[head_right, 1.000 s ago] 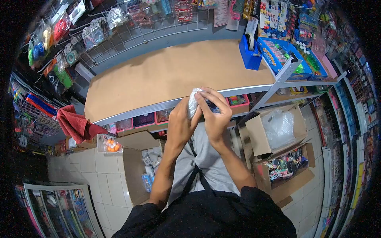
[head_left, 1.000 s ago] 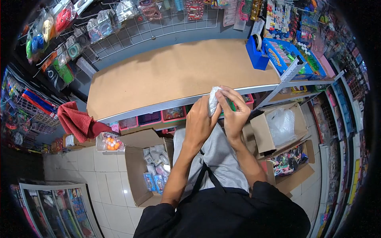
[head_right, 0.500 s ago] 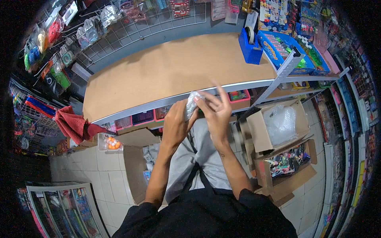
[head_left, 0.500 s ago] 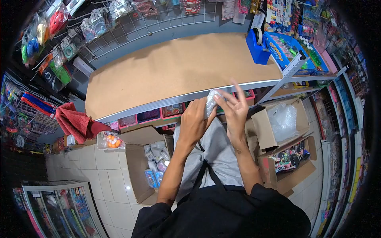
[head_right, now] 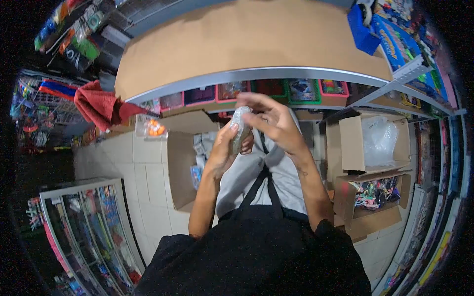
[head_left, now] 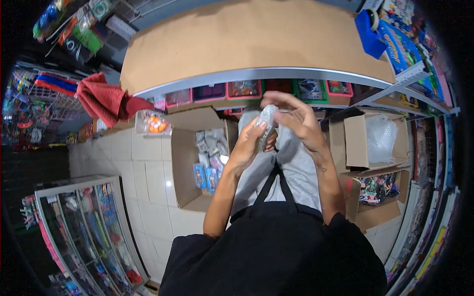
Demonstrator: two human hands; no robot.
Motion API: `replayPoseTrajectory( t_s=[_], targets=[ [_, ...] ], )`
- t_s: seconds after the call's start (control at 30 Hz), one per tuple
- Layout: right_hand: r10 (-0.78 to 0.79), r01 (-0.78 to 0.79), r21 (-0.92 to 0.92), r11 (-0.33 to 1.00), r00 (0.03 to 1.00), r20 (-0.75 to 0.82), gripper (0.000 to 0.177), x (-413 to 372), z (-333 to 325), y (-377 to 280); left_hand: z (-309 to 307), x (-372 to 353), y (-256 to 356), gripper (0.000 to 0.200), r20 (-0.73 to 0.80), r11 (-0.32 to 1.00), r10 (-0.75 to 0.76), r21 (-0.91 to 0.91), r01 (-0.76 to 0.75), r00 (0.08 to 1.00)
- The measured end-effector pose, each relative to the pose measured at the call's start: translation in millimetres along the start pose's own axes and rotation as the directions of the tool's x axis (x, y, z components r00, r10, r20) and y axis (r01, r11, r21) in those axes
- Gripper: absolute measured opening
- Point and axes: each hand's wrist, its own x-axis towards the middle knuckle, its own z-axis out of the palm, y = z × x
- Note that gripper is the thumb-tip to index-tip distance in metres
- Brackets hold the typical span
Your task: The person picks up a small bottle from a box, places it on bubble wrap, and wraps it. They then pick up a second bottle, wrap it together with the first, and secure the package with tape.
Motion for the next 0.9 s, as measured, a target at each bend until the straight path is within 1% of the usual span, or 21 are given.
replayPoseTrajectory(
  t_s=[0.03, 0.07, 0.1, 0.13, 0.17, 0.2, 0.23, 0.27, 0.33, 0.37, 0.4, 0.47, 0.5, 0.53, 0.6, 0.67, 0.7, 0.77, 0.83, 0.9],
  targets=[
    [0.038, -0.028, -0.109, 0.994, 0.995, 0.09, 0.036, 1.1, -2.4, 11.1, -4.9, -8.3, -3.1, 0.047, -0.01, 0.997, -0.045, -0.066, 0.045, 0.999],
    [0.075, -0.07, -0.091, 0.993, 0.996, 0.053, 0.034, 0.2, -1.4, 22.9, -9.4, -15.4, -7.6, 0.056, -0.014, 0.988, -0.086, -0.132, 0.083, 0.996],
    [0.11, -0.109, -0.069, 0.992, 0.994, 0.022, 0.033, 0.9, 1.6, 35.5, -18.3, -23.4, -20.0, 0.065, -0.03, 0.937, -0.143, -0.325, 0.126, 0.989],
    [0.147, -0.147, -0.039, 0.988, 0.989, 0.0, 0.031, 3.5, 8.9, 46.2, -14.7, -32.9, -18.5, 0.063, -0.036, 0.894, -0.144, -0.433, 0.114, 0.989],
    [0.131, -0.134, -0.11, 0.985, 0.991, -0.036, 0.03, 4.9, 17.3, 54.4, -25.7, -36.2, -25.5, 0.06, 0.008, 0.87, -0.114, -0.482, 0.104, 0.993],
    [0.143, -0.143, -0.214, 0.966, 0.99, -0.016, 0.032, 3.9, 21.0, 66.0, -40.8, -40.4, -35.0, 0.057, 0.05, 0.846, -0.079, -0.526, 0.094, 0.996],
    [0.072, -0.067, -0.368, 0.928, 0.997, 0.002, 0.034, 2.6, 29.3, 69.2, -48.0, -47.2, -40.3, 0.054, -0.025, 0.84, -0.106, -0.538, 0.076, 0.994],
    [0.002, 0.012, -0.511, 0.86, 1.0, 0.027, 0.035, 0.0, 36.2, 71.7, -55.4, -55.4, -43.7, 0.051, -0.095, 0.832, -0.103, -0.554, 0.034, 0.99],
    [0.077, -0.1, -0.501, 0.859, 0.995, -0.067, 0.037, -7.6, 35.8, 86.4, -77.2, -75.5, -56.0, 0.054, -0.176, 0.753, -0.071, -0.655, -0.063, 0.982],
    [0.111, -0.132, -0.422, 0.897, 0.991, -0.074, 0.037, -10.0, 25.9, 101.6, -90.1, -85.5, -59.7, 0.061, -0.223, 0.714, -0.021, -0.686, -0.141, 0.975],
    [0.176, -0.199, -0.406, 0.892, 0.98, -0.094, 0.035, -14.1, 16.0, 109.7, -103.1, -96.9, -64.3, 0.064, -0.295, 0.721, 0.01, -0.66, -0.211, 0.956],
    [0.225, -0.243, -0.442, 0.863, 0.97, -0.094, 0.032, -25.2, -6.4, 118.2, -141.5, -120.3, -84.7, 0.064, -0.453, 0.681, -0.041, -0.665, -0.306, 0.891],
    [0.272, -0.299, -0.446, 0.844, 0.954, -0.125, 0.032, -31.7, -12.4, 114.4, -177.0, -135.0, -114.8, 0.057, -0.472, 0.648, 0.0, -0.672, -0.36, 0.881],
    [0.271, -0.297, -0.449, 0.843, 0.955, -0.123, 0.031, -38.8, -28.8, 123.7, -204.9, -145.6, -139.7, 0.058, -0.602, 0.642, -0.038, -0.627, -0.442, 0.798],
    [0.344, -0.377, -0.497, 0.782, 0.925, -0.16, 0.03, -51.5, -49.3, 121.3, -251.3, -163.6, -186.4, 0.059, -0.804, 0.642, -0.123, -0.511, -0.572, 0.581],
    [0.355, -0.391, -0.562, 0.729, 0.918, -0.177, 0.029, -62.5, -65.3, 117.2, -309.9, -191.6, -241.2, 0.054, -0.844, 0.734, -0.168, -0.453, -0.507, 0.51],
    [0.357, -0.395, -0.593, 0.701, 0.915, -0.187, 0.029, -66.7, -71.0, 115.0, -328.7, -200.9, -257.7, 0.051, -0.86, 0.776, -0.187, -0.426, -0.466, 0.475],
    [0.381, -0.433, -0.595, 0.678, 0.898, -0.22, 0.027, -71.8, -78.4, 111.8, -345.0, -207.3, -269.0, 0.051, -0.891, 0.885, -0.205, -0.346, -0.312, 0.406],
    [0.389, -0.454, -0.605, 0.654, 0.888, -0.246, 0.026, -72.0, -77.8, 108.2, -344.9, -198.8, -265.1, 0.06, -0.921, 0.972, -0.158, -0.208, -0.106, 0.355],
    [0.404, -0.463, -0.603, 0.65, 0.882, -0.241, 0.027, -72.0, -75.4, 106.9, -338.2, -190.6, -253.7, 0.064, -0.935, 0.984, -0.179, -0.178, 0.033, 0.307]
  ],
)
